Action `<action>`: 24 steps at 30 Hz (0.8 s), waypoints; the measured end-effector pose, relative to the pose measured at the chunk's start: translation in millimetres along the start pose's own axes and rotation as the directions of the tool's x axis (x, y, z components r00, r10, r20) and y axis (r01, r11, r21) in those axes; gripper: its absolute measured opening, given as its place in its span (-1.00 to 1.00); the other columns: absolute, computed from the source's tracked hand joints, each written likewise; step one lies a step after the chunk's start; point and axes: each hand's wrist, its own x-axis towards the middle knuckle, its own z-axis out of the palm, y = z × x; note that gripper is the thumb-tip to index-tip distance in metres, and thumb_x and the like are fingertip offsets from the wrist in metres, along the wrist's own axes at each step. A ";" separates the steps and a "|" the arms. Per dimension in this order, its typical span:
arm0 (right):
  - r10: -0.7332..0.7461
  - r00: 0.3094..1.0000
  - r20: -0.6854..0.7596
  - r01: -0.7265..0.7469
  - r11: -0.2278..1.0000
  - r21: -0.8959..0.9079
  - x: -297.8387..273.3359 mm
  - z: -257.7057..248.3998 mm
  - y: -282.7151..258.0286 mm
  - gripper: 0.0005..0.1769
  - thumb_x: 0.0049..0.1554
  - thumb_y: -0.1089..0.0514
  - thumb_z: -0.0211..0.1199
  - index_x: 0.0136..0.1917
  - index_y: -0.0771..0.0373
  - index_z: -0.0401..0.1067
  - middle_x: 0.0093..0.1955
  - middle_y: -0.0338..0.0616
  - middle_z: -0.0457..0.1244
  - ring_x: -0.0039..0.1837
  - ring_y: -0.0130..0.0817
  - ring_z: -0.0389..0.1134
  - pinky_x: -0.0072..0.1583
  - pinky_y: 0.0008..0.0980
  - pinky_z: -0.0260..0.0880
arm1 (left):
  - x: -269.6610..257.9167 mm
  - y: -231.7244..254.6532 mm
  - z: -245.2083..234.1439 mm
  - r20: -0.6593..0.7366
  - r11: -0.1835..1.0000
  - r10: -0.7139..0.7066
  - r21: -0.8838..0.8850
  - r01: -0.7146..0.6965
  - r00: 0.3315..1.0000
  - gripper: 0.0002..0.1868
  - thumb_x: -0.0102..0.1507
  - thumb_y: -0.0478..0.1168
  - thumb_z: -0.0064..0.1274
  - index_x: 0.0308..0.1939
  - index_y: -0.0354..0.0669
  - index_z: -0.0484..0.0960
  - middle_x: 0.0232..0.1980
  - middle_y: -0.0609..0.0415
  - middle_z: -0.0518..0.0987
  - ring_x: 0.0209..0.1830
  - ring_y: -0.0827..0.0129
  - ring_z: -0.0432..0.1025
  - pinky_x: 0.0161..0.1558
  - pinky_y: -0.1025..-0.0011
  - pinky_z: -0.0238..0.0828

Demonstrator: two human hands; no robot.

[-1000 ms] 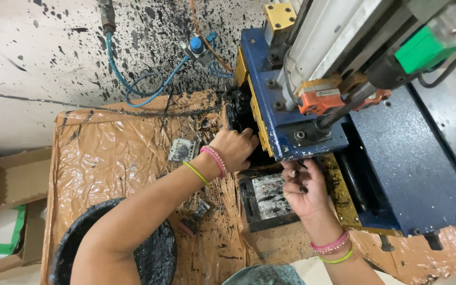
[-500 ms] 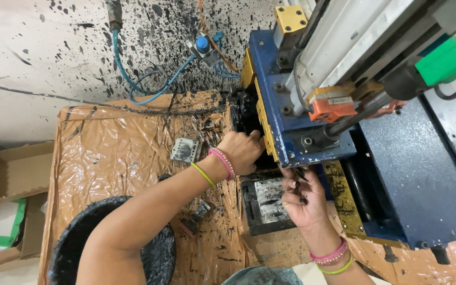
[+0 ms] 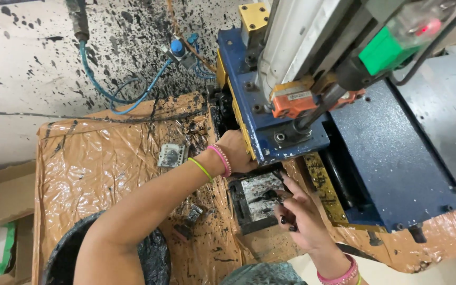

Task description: Operating a machine and applying a black substance to plastic components in a manufacturing workshop.

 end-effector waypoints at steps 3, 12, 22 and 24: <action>-0.031 0.992 0.119 0.034 0.999 -0.025 -0.2 -18.8 7.6 -0.23 0.14 0.32 0.07 0.60 0.27 0.03 0.13 -0.05 0.26 -0.34 -0.56 0.16 -0.41 -0.56 0.12 | 17.1 -3.8 11.8 -0.134 0.991 0.131 -0.012 -0.134 0.982 -0.63 0.15 0.03 0.11 -0.01 0.03 0.68 -0.04 -0.03 0.67 -0.18 0.03 0.58 -0.24 0.13 0.53; -0.070 0.997 0.027 0.073 0.986 -0.150 2.2 -22.2 11.4 -0.30 0.13 0.34 0.10 0.54 0.30 0.13 0.10 -0.12 0.26 -0.27 -0.53 0.21 -0.38 -0.57 0.13 | 47.1 -7.7 9.2 -0.371 0.868 0.493 0.271 -0.416 0.787 -0.55 0.17 0.06 0.00 0.09 0.07 0.62 0.10 0.05 0.64 0.02 0.10 0.57 0.07 0.09 0.52; -0.076 0.997 -0.008 0.071 0.966 -0.248 2.6 -18.3 6.3 -0.35 0.14 0.33 0.10 0.50 0.35 0.17 0.07 -0.10 0.30 -0.27 -0.54 0.21 -0.36 -0.54 0.17 | 67.2 -24.9 16.9 -0.289 0.844 0.529 0.277 -0.460 0.798 -0.51 0.22 0.07 -0.06 0.18 0.03 0.54 0.19 0.02 0.58 0.12 0.11 0.51 0.15 0.10 0.44; -0.078 0.997 0.002 0.077 0.967 -0.245 3.8 -23.5 8.7 -0.36 0.14 0.33 0.10 0.50 0.36 0.17 0.08 -0.10 0.29 -0.27 -0.54 0.20 -0.36 -0.54 0.18 | 73.6 -32.9 22.2 -0.273 0.840 0.534 0.280 -0.465 0.801 -0.50 0.23 0.08 -0.08 0.20 0.02 0.53 0.21 0.02 0.56 0.14 0.11 0.49 0.17 0.11 0.42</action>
